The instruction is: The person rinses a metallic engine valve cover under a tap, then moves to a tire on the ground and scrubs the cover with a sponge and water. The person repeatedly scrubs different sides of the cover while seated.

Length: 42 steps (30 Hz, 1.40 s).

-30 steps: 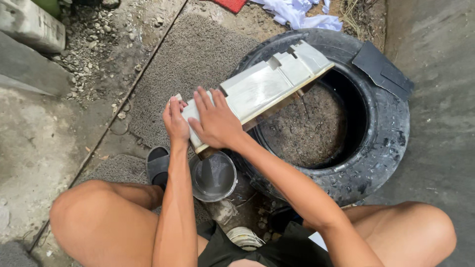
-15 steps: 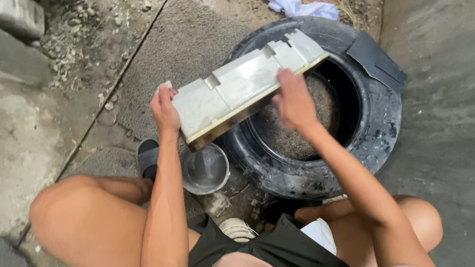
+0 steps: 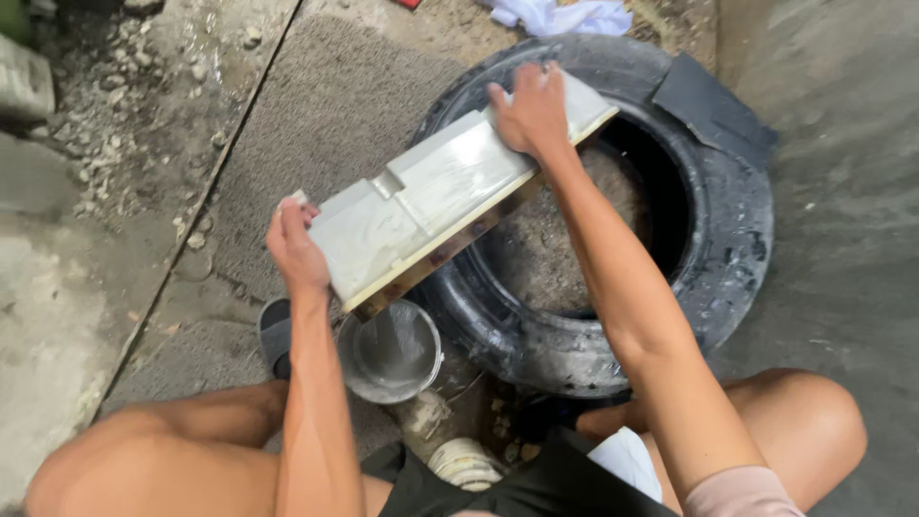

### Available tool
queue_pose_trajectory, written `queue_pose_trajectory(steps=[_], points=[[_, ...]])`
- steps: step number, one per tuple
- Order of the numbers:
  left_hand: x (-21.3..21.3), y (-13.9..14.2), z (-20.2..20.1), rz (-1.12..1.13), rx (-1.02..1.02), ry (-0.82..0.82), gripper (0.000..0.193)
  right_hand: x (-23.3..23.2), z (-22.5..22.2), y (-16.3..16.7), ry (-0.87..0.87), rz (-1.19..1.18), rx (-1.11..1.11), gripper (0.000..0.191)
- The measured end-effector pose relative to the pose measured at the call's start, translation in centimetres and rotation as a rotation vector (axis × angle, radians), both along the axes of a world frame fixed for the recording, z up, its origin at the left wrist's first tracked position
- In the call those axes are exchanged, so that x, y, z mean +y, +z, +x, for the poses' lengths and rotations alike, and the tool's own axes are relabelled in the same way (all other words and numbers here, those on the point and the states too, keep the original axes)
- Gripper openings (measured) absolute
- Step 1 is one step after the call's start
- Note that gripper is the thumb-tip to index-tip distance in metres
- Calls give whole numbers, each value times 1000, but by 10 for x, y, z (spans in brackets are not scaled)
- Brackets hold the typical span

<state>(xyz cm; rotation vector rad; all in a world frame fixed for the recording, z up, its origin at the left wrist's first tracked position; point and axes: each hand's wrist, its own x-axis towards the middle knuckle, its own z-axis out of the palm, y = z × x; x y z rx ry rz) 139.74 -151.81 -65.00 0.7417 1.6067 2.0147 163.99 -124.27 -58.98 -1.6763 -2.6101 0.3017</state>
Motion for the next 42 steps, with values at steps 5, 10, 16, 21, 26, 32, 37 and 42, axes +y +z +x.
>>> queue_pose_trajectory(steps=[5, 10, 16, 21, 26, 32, 37, 42], points=[[-1, 12, 5, -66, 39, 70, 34, -53, -61, -6, 221, -74, 153, 61], [0, 33, 16, -1, -2, 87, 36, -118, -96, 13, 423, -53, 97, 54], [-2, 42, 13, 185, -96, 85, 36, -214, -128, 29, 529, -35, 266, 58], [-2, 41, 16, 228, -287, -90, 31, -250, -102, 47, 677, 153, 288, 62], [2, 41, 15, -7, -7, -17, 38, -282, -57, 50, 745, 41, 426, 68], [1, 44, 15, -17, 87, 46, 38, -241, 17, 37, 596, 109, 346, 75], [-2, 56, 18, -148, 308, 71, 34, -182, 70, 35, 414, 189, 312, 59], [-7, 62, 20, -241, 460, 109, 36, -153, 104, 32, 212, 148, 598, 35]])
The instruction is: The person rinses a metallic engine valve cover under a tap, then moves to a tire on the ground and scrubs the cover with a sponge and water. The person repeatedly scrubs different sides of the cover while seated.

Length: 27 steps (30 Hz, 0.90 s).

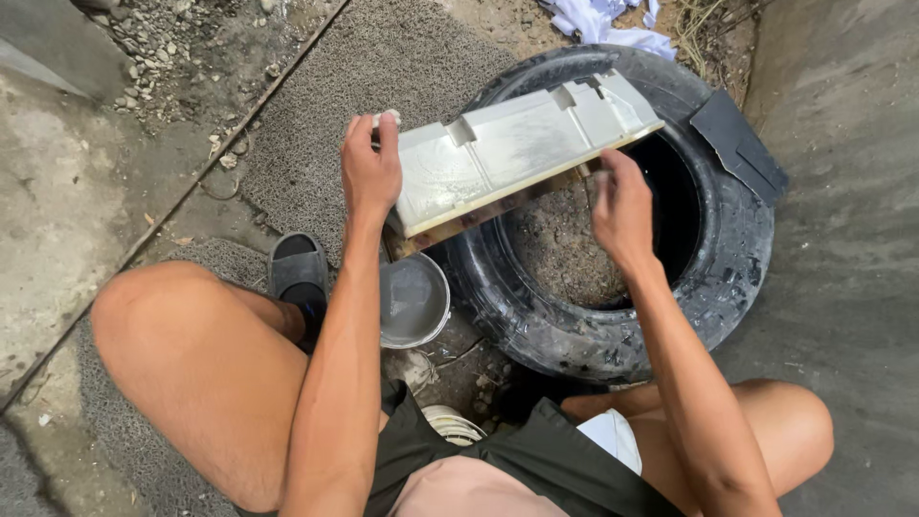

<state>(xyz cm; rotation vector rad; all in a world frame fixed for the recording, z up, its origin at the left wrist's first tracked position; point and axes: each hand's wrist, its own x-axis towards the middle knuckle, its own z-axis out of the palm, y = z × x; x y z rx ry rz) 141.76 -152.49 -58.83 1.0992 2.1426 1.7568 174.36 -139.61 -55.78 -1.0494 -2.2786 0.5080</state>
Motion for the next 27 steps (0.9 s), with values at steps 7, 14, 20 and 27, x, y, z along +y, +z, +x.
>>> queue_pose_trajectory(steps=[7, 14, 20, 27], points=[[-3, 29, 7, -20, 307, 37, 33, 16, 29, -25, -269, -424, 266, 44], [5, 75, 102, -34, 443, -333, 25, -20, -17, 8, 172, -597, 635, 27], [-7, 76, 157, -91, 698, -419, 26, -64, -54, 52, -42, -1299, 798, 33], [-10, 74, 101, -454, 363, -230, 79, -18, -7, 24, -38, -927, 219, 29]])
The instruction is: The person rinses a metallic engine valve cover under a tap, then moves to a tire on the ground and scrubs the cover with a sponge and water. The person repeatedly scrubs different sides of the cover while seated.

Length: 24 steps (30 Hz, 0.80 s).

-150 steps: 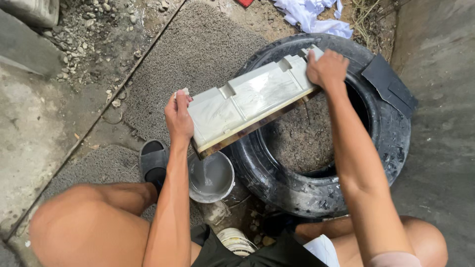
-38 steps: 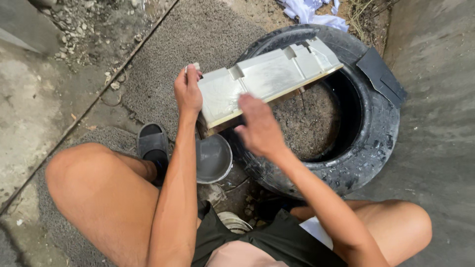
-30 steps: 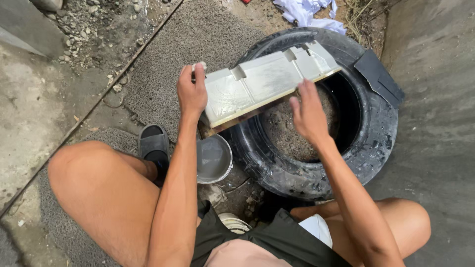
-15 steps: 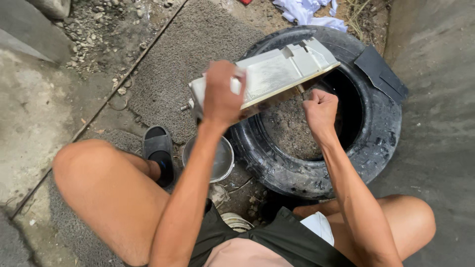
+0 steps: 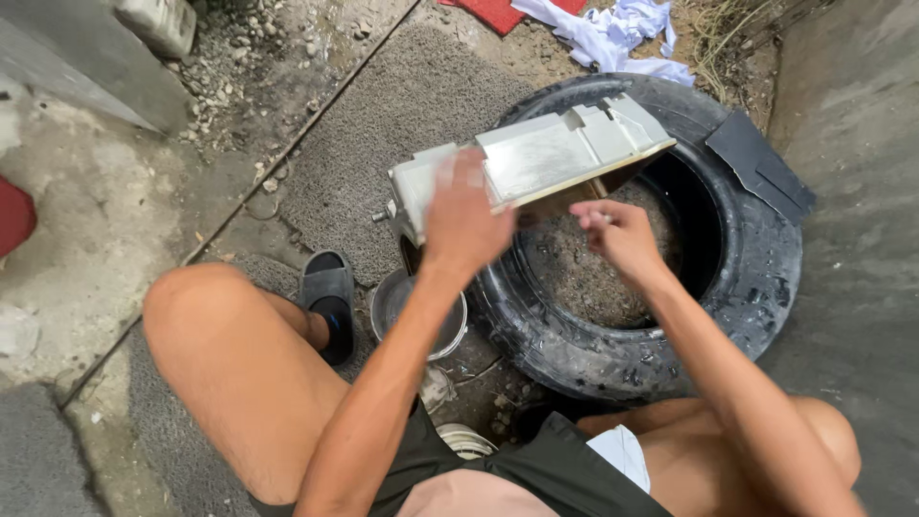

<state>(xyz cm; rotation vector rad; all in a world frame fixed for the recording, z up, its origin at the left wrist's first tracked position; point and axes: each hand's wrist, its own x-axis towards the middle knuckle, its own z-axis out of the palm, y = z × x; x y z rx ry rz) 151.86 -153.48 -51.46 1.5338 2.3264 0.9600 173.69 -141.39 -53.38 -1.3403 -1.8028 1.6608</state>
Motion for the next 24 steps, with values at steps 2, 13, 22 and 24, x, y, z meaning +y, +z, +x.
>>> queue_pose_trajectory(steps=[2, 13, 22, 24], points=[[-1, -10, -24, -387, 335, 103, 95, 13, 25, -4, 50, 57, -125, 30], [79, -48, -8, -476, 254, -117, 108, 30, 76, 27, 295, 586, -553, 55], [197, -67, 49, -479, 303, -288, 113, 43, 108, 63, 339, 643, -556, 36], [222, -67, 69, -509, 264, -309, 112, 43, 110, 67, 368, 601, -568, 35]])
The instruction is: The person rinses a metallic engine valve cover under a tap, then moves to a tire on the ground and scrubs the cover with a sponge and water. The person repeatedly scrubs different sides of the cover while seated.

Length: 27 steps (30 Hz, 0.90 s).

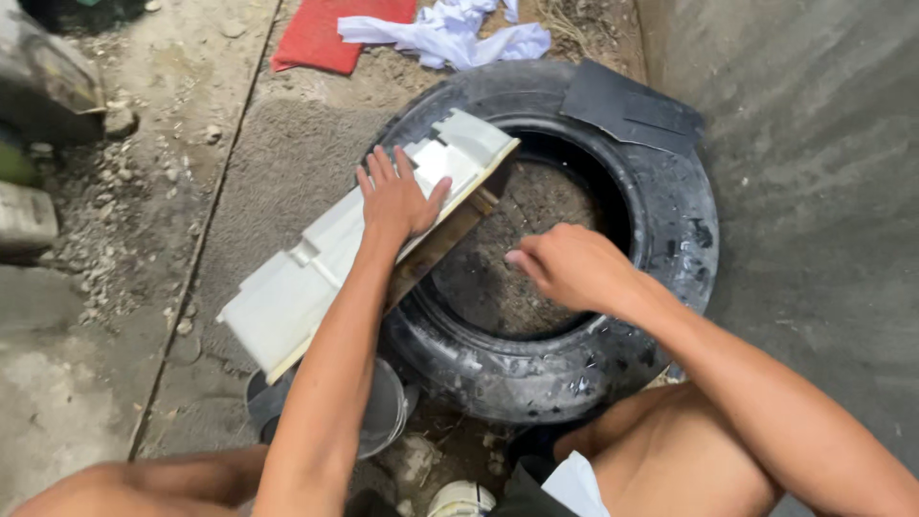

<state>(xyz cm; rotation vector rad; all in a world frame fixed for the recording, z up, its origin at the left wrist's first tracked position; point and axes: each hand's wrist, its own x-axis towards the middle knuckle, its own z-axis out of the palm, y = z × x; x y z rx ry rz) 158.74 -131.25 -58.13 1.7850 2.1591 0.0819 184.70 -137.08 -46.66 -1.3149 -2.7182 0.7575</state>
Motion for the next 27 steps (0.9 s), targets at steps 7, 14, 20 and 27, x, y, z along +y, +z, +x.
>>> queue_pose_trajectory(steps=[7, 14, 20, 27], points=[[88, 9, 63, 66, 12, -115, 89, 6, 18, -4, 44, -65, -24, 35], [80, -15, 60, 109, -28, -337, 77, 9, 29, -7, 48, -63, 28, 35], [41, 1, 38, 22, 69, -321, 80, 12, 17, -9, 53, -86, -35, 35], [-28, 30, -19, 56, 82, -239, 78, 8, 7, -10, 27, -45, -75, 32]])
